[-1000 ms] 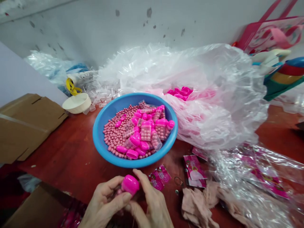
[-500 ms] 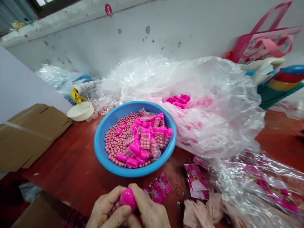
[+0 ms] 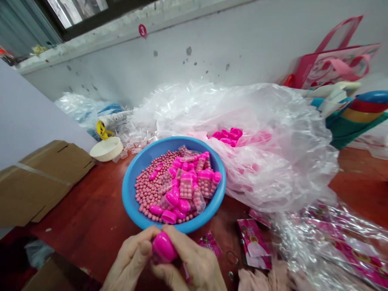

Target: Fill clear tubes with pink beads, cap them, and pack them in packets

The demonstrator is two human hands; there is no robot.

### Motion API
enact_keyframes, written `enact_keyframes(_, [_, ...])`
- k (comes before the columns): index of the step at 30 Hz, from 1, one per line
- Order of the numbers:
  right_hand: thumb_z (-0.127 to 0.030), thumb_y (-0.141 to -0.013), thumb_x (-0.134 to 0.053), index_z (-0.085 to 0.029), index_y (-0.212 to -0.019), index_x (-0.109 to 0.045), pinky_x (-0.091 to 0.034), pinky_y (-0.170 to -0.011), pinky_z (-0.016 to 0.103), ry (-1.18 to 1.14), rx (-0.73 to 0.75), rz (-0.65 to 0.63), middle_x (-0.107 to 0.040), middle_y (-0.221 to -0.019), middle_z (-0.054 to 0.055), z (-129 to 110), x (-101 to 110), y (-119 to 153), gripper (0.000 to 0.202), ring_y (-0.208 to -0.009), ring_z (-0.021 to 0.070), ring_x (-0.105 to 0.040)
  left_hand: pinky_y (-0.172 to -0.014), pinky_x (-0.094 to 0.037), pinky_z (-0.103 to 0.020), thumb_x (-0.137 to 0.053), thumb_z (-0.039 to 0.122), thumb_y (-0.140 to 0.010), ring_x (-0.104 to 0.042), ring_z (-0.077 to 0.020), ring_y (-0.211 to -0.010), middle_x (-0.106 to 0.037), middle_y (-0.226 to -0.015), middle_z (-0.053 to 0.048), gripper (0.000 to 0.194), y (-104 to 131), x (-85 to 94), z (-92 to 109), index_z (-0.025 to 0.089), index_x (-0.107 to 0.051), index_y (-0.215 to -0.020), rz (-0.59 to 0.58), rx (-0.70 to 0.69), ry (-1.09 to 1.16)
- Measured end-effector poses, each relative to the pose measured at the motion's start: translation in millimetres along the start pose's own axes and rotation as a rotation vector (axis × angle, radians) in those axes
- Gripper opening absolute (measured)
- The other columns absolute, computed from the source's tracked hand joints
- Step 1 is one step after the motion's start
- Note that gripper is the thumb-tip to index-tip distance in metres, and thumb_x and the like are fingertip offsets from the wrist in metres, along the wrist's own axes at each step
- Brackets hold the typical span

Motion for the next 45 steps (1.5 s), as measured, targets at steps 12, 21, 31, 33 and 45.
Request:
enact_keyframes(12, [-0.022, -0.093, -0.042, -0.016, -0.106, -0.066, -0.055, -0.067, 0.036, 0.903, 0.184, 0.389, -0.069, -0.087, 0.009, -5, 80, -78, 0.029, -0.076, 0.0228, -0.066, -0.084, -0.048, -0.039, -0.048, 0.03, -0.089, -0.061, -0.0227, -0.09, -0.066, -0.091, -0.008, 0.017, -127, 77.3, 41, 0.016, -0.057, -0.09, 0.191, -0.253, -0.586])
enact_keyframes(21, [-0.002, -0.08, -0.039, -0.004, -0.119, -0.059, -0.052, -0.085, 0.047, 0.969, 0.158, 0.272, -0.062, -0.099, 0.018, 42, 54, -75, 0.044, -0.097, 0.0298, -0.054, -0.081, -0.052, -0.044, -0.058, 0.029, -0.089, -0.063, -0.0225, -0.095, -0.064, -0.111, -0.008, 0.024, -177, 73.3, 12, 0.015, -0.061, -0.108, 0.014, -0.171, -1.065])
enact_keyframes(31, [-0.013, -0.09, -0.047, -0.015, -0.108, -0.061, -0.052, -0.084, 0.044, 0.858, 0.271, 0.455, -0.064, -0.101, 0.013, 4, 78, -44, 0.023, -0.096, 0.0263, -0.06, -0.075, -0.052, -0.04, -0.061, 0.027, -0.086, -0.063, -0.0194, -0.083, -0.065, -0.093, -0.004, 0.015, -170, 98.0, 15, 0.014, -0.063, -0.092, 0.114, -0.139, -0.812])
enact_keyframes(33, [-0.013, -0.089, -0.051, -0.015, -0.107, -0.062, -0.052, -0.084, 0.041, 0.808, 0.288, 0.482, -0.065, -0.099, 0.012, -7, 81, -36, 0.021, -0.095, 0.0244, -0.061, -0.072, -0.05, -0.035, -0.062, 0.021, -0.082, -0.061, -0.0175, -0.075, -0.063, -0.078, -0.001, 0.007, -155, 92.8, 24, 0.014, -0.061, -0.08, 0.094, -0.156, -0.664])
enact_keyframes(45, [-0.032, -0.088, -0.057, -0.019, -0.098, -0.065, -0.057, -0.065, 0.028, 0.073, -0.153, 0.42, -0.072, -0.083, 0.003, 39, 23, -43, 0.018, -0.07, 0.0176, -0.068, -0.06, -0.045, -0.024, -0.063, 0.021, -0.074, -0.056, -0.0127, -0.063, -0.061, -0.069, 0.001, 0.007, -97, -6.9, 44, 0.015, -0.064, -0.078, -0.309, -0.2, -0.207])
Point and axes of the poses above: each hand's wrist, its own y-axis away from the middle knuckle, its own x-axis out of the back of the hand, z = x × y, the point moved 10 cm from there along -y, towards the middle knuckle
